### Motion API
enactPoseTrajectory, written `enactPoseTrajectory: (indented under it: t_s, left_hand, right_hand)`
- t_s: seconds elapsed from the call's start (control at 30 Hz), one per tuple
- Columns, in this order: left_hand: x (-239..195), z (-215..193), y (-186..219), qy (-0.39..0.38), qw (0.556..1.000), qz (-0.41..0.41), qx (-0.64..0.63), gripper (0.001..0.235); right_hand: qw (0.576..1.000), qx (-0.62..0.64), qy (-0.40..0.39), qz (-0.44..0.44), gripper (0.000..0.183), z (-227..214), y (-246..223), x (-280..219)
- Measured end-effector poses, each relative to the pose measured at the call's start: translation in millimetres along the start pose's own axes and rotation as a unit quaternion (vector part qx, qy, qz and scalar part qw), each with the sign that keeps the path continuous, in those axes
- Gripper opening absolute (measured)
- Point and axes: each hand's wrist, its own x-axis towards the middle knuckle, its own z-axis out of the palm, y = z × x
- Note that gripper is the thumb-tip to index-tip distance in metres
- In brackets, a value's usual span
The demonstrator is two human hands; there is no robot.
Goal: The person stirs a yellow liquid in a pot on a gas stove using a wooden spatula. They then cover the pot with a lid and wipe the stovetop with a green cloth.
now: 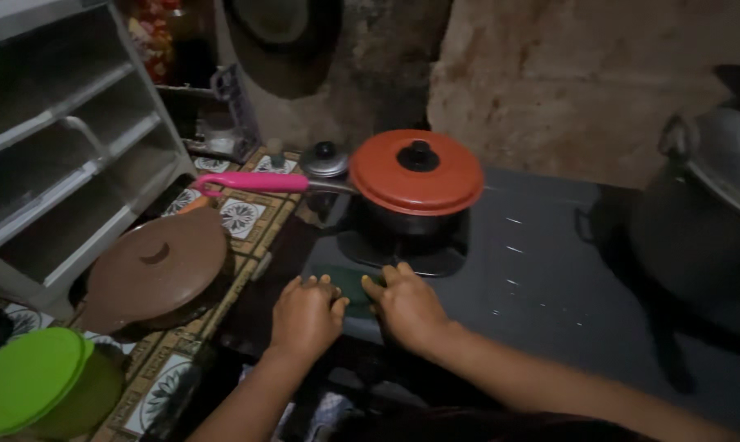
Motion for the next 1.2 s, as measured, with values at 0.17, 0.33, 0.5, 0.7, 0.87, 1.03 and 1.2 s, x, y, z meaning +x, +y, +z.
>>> enactPoseTrajectory:
  t_s: [0.17,0.33,0.5,0.7,0.87,1.03,1.2]
  left_hand:
    - [9.6,-6.8,-40.7,0.014,1.0,0.019,0.005,0.017]
    - [20.2,-11.3,-55.1,-0.016,1.0,-0.007,0.004,0.018]
    - [18.0,-7.9,-47.7,-0.01,0.999,0.016,0.039,0.021]
    - [-2.8,7.9,-4.6,-0.018,0.99,0.14,0.016,0.021]
    - [-12.0,27.1,53.9,-0.136,0.968,0.211,-0.017,0.037]
    - [-12.9,46.8,108.2,-0.143,0.938,0.316,-0.018,0.056]
    - [-0.7,71.0,157.9,-0.22,0.895,0.388,0.023,0.068]
  right_hand:
    - [1.0,-0.018,0.007,-0.002,0.045,24.5,-15.7,31.3]
    - [0.999,-0.039,0.028,0.002,0.055,33.5,-24.5,49.8]
    - [0.998,-0.011,-0.02,0.051,0.052,23.2,-29.6,40.5]
    - [0.996,-0.015,-0.014,0.086,0.057,-7.2,-11.9,-8.2]
    - [0.979,-0.05,-0.042,0.192,0.059,-41.8,24.7,-67.4]
    - [0.968,-0.085,0.032,0.233,0.05,-73.4,46.1,-122.6]
    - [0.937,-0.109,0.036,0.329,0.052,-94.7,69.7,-160.1]
